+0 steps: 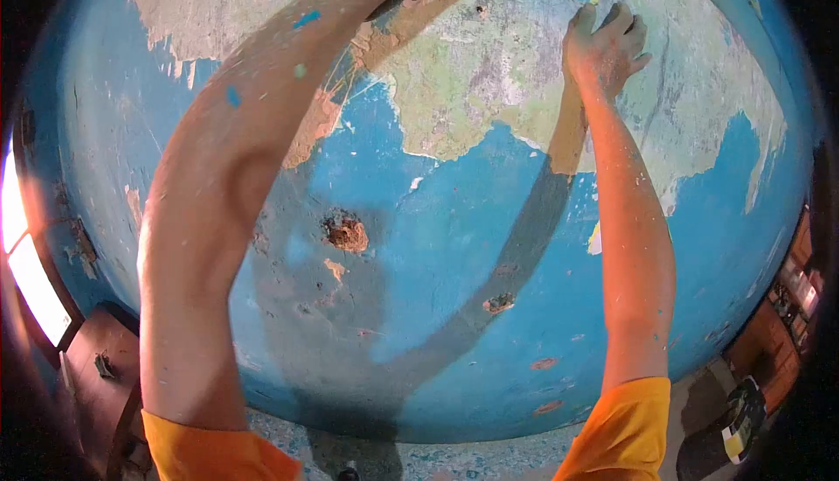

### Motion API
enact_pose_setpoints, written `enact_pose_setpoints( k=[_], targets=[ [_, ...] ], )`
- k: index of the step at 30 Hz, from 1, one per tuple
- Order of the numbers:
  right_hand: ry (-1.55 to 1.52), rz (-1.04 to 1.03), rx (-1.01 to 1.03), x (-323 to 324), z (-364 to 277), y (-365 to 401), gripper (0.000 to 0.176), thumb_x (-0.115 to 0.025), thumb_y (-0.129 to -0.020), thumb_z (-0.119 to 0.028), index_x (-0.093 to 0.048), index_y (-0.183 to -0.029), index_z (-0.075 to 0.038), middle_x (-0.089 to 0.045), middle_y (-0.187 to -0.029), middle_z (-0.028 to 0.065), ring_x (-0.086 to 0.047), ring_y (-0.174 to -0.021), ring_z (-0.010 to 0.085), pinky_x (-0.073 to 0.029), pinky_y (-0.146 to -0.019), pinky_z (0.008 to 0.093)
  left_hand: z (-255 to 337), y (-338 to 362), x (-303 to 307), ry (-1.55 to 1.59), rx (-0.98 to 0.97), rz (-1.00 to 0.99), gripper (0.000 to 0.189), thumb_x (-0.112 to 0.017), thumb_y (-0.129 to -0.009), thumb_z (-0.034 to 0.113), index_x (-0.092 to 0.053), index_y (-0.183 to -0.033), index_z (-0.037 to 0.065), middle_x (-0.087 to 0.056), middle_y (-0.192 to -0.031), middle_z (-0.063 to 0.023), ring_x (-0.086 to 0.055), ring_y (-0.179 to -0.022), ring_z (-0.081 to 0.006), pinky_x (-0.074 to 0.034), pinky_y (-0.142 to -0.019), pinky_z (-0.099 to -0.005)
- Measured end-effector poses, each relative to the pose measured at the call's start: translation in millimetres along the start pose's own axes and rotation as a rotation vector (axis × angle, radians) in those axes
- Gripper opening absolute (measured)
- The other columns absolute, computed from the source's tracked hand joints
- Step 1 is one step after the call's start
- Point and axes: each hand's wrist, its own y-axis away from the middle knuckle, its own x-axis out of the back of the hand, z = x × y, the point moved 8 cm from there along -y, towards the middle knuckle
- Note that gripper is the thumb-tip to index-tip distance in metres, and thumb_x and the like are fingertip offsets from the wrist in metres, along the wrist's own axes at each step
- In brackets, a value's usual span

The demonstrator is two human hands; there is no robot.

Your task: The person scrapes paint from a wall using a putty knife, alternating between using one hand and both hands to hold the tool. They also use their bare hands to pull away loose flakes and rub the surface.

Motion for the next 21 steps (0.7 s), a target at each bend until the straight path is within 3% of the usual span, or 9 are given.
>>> enact_pose_setpoints(
  k=[2, 3, 6, 11, 12, 17, 18, 20, 21],
  targets=[
    [0.007, -0.010, -0.001, 1, 6, 6, 0.057, -0.054, -0.089, -0.041, -0.043, -0.130, -0.002, -0.040, -0.133, 0.0273, -0.032, -0.132, 0.0418, -0.015, -0.107, 0.0666, 1, 18, -15, -0.094, -0.181, -0.057, 0.062, -0.059, -0.086, 0.056, -0.054, -0.128, 0.011, -0.067, -0.100, -0.0203, -0.066, -0.089, -0.0360, -0.050, -0.079, -0.0423],
    [-0.014, 0.007, 0.021, 4, 6, 10, 0.056, -0.054, -0.089, -0.040, -0.044, -0.128, -0.001, -0.040, -0.132, 0.0272, -0.033, -0.132, 0.0416, -0.016, -0.106, 0.0671, -7, 28, -26, -0.087, -0.185, -0.059, 0.062, -0.059, -0.086, 0.056, -0.054, -0.128, 0.011, -0.067, -0.100, -0.0203, -0.066, -0.089, -0.0360, -0.050, -0.079, -0.0423],
    [-0.033, 0.022, 0.022, 10, 2, 5, 0.054, -0.054, -0.089, -0.040, -0.046, -0.125, -0.001, -0.042, -0.132, 0.0271, -0.035, -0.131, 0.0411, -0.018, -0.106, 0.0665, 0, 48, -8, -0.197, -0.338, 0.234, 0.061, -0.060, -0.087, 0.053, -0.054, -0.128, 0.009, -0.068, -0.099, -0.0197, -0.067, -0.082, -0.0312, -0.052, -0.074, -0.0393],
    [-0.018, -0.009, 0.023, 9, 4, 8, 0.051, -0.055, -0.088, -0.037, -0.047, -0.121, 0.000, -0.043, -0.133, 0.0269, -0.037, -0.130, 0.0410, -0.023, -0.105, 0.0610, 17, 10, -6, 0.034, 0.094, -0.432, 0.073, -0.059, -0.084, 0.050, -0.046, -0.125, -0.009, -0.064, -0.101, -0.0299, -0.065, -0.088, -0.0376, -0.051, -0.072, -0.0443],
    [-0.022, -0.012, 0.030, 9, 3, 7, 0.051, -0.055, -0.088, -0.037, -0.047, -0.121, 0.000, -0.043, -0.133, 0.0269, -0.037, -0.130, 0.0410, -0.023, -0.105, 0.0610, 12, 18, -6, 0.038, 0.101, -0.429, 0.073, -0.059, -0.084, 0.050, -0.046, -0.125, -0.009, -0.064, -0.101, -0.0299, -0.065, -0.088, -0.0376, -0.051, -0.072, -0.0443],
    [-0.077, -0.026, 0.040, 17, 3, 15, 0.050, -0.057, -0.087, -0.035, -0.047, -0.121, 0.001, -0.043, -0.133, 0.0274, -0.037, -0.130, 0.0415, -0.023, -0.106, 0.0623, -26, 24, -27, -0.172, -0.272, 0.154, 0.088, -0.060, -0.082, 0.057, -0.040, -0.133, -0.011, -0.066, -0.082, -0.0253, -0.065, -0.063, -0.0299, -0.052, -0.056, -0.0407],
    [-0.080, -0.001, 0.042, 18, 2, 13, 0.050, -0.057, -0.087, -0.035, -0.047, -0.121, 0.001, -0.043, -0.133, 0.0274, -0.037, -0.130, 0.0415, -0.023, -0.106, 0.0623, -9, 17, -15, -0.183, -0.285, 0.173, 0.088, -0.060, -0.082, 0.057, -0.040, -0.133, -0.011, -0.066, -0.082, -0.0253, -0.065, -0.063, -0.0299, -0.052, -0.056, -0.0407],
    [-0.043, 0.011, 0.030, 18, 1, 16, 0.050, -0.058, -0.087, -0.033, -0.046, -0.121, 0.001, -0.044, -0.132, 0.0265, -0.038, -0.129, 0.0424, -0.023, -0.107, 0.0621, -2, 1, -11, 0.191, 0.088, 0.005, 0.091, -0.059, -0.082, 0.058, -0.036, -0.137, -0.011, -0.066, -0.077, -0.0241, -0.064, -0.056, -0.0299, -0.051, -0.052, -0.0402],
    [-0.035, 0.012, 0.024, 19, 2, 14, 0.050, -0.058, -0.087, -0.033, -0.046, -0.121, 0.001, -0.044, -0.132, 0.0265, -0.038, -0.129, 0.0424, -0.023, -0.107, 0.0621, 12, 10, 2, 0.104, -0.020, 0.041, 0.093, -0.058, -0.083, 0.057, -0.030, -0.141, -0.009, -0.066, -0.078, -0.0244, -0.064, -0.058, -0.0316, -0.051, -0.053, -0.0403]
  ],
)
